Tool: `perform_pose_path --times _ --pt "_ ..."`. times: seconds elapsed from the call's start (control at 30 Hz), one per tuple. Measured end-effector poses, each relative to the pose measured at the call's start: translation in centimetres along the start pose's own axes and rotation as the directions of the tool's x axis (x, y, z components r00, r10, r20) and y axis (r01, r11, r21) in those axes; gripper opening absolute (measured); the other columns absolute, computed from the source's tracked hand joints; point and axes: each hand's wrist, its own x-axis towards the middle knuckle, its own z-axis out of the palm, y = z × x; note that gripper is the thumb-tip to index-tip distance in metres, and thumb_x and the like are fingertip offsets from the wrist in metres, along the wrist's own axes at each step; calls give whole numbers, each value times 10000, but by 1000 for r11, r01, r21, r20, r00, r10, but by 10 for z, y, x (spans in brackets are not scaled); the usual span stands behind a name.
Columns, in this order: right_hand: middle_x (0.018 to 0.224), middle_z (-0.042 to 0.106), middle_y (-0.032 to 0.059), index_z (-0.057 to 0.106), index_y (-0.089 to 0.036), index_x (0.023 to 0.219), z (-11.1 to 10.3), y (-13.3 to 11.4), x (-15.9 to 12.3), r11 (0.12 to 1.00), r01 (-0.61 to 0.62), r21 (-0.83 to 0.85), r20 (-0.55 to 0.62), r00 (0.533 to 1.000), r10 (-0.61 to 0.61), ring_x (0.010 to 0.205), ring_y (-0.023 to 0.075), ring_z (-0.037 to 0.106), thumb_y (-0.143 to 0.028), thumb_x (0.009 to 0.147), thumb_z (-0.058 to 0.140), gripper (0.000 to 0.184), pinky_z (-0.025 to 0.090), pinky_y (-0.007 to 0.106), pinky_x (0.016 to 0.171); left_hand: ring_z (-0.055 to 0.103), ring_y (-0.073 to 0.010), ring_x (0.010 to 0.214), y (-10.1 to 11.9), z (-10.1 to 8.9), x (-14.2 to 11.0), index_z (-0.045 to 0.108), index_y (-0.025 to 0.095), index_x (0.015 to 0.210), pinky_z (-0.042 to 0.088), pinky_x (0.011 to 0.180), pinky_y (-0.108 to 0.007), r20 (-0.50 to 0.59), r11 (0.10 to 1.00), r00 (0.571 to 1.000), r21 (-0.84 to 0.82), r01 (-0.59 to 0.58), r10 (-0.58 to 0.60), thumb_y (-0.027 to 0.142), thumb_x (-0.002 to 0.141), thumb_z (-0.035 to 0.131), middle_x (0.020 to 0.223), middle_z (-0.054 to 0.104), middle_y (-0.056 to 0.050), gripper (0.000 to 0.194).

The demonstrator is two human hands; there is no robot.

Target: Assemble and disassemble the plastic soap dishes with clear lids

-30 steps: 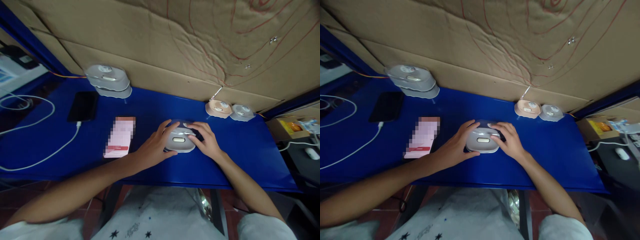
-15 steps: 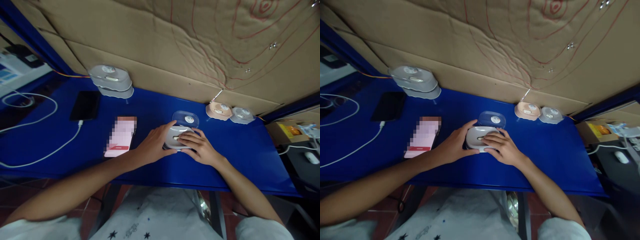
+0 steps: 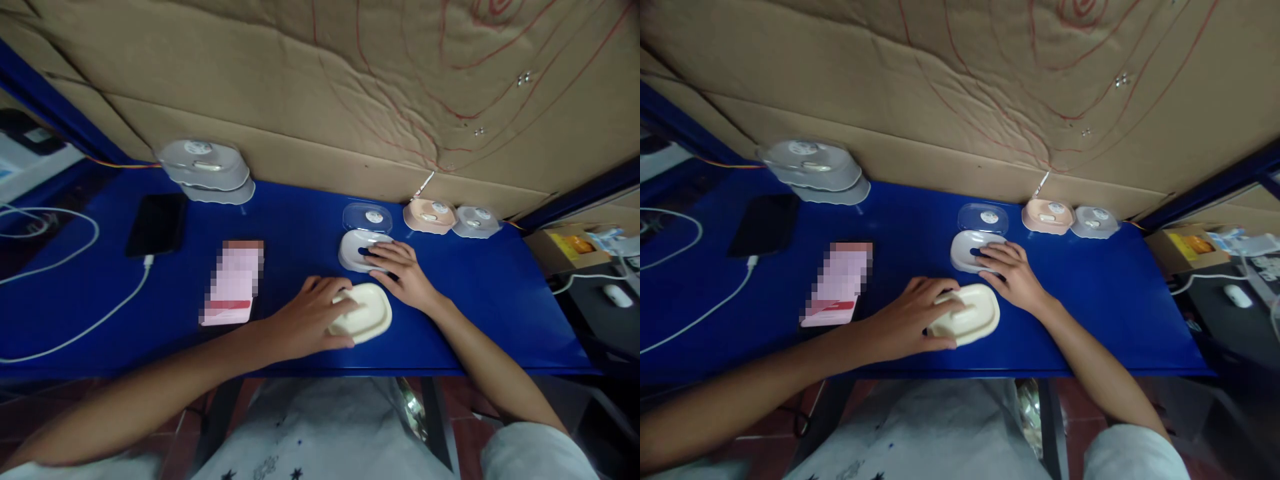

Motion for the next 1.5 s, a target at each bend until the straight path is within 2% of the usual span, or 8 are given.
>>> perform_pose_path --times 0.1,0.33,0.6,0.8,0.9,1.07,1.33,1.5 --pt "1538 607 78 624 -294 1442 -2 -3 0 997 75 -16 54 996 -74 1486 277 498 -405 1082 536 387 288 600 1263 556 -345 1294 4 3 -2 654 269 1230 429 1068 -533 47 995 995 28 -92 91 365 884 797 1409 572 -121 386" --pt "1343 703 142 640 -205 1396 -9 -39 -5 963 269 30 201 942 -270 1304 325 608 -721 940 614 689 473 552 1108 582 -299 1264 -3 -16 5 551 252 1305 455 1033 -480 -317 995 945 31 92 -78 335 1031 577 1337 611 -112 288" --pt "1400 694 98 641 -273 1413 -9 -20 -3 983 173 -63 104 981 -166 1317 295 627 -415 1055 592 388 474 525 1100 452 -407 1465 -13 -7 1 367 316 1616 404 1174 -564 -32 989 991 -68 -129 127 447 793 892 1650 418 -166 985" --pt "1222 787 85 710 -256 1305 -18 -3 -2 994 -53 -94 -62 997 47 1132 278 723 -361 1074 566 291 504 482 977 547 -370 1387 -19 -3 4 655 252 1263 393 1169 -576 -44 997 999 72 -17 21 323 898 792 1529 555 -140 396" --pt "1200 789 80 713 -258 1278 -18 -9 -3 996 -92 21 -143 985 94 1086 264 736 -354 1080 553 273 529 456 930 531 -378 1398 -27 -5 8 504 230 1436 423 1159 -583 -175 990 975 17 140 -135 243 885 781 1501 529 -173 617" --pt "1333 750 62 650 -274 1393 -5 -27 -2 989 142 37 82 986 -145 1248 245 687 -277 1091 532 325 459 488 1098 294 -417 1573 -42 0 10 65 302 1664 384 1211 -617 -279 964 928 -170 203 -245 231 826 835 1697 206 -224 1140" --pt "1352 741 54 649 -281 1398 2 -37 -2 970 241 -13 150 960 -237 1292 248 657 -272 1104 488 336 424 502 1136 381 -443 1494 -35 2 9 402 274 1548 338 1158 -672 -143 970 959 -8 245 -244 494 871 800 1584 436 -204 816" --pt "1621 506 92 461 -288 1572 1 9 7 999 -36 -37 -42 998 35 1557 274 388 -397 1126 359 470 308 563 1253 479 -404 1414 -23 0 9 369 289 1556 336 1120 -604 -89 978 976 46 201 -197 459 836 842 1535 521 -167 878"
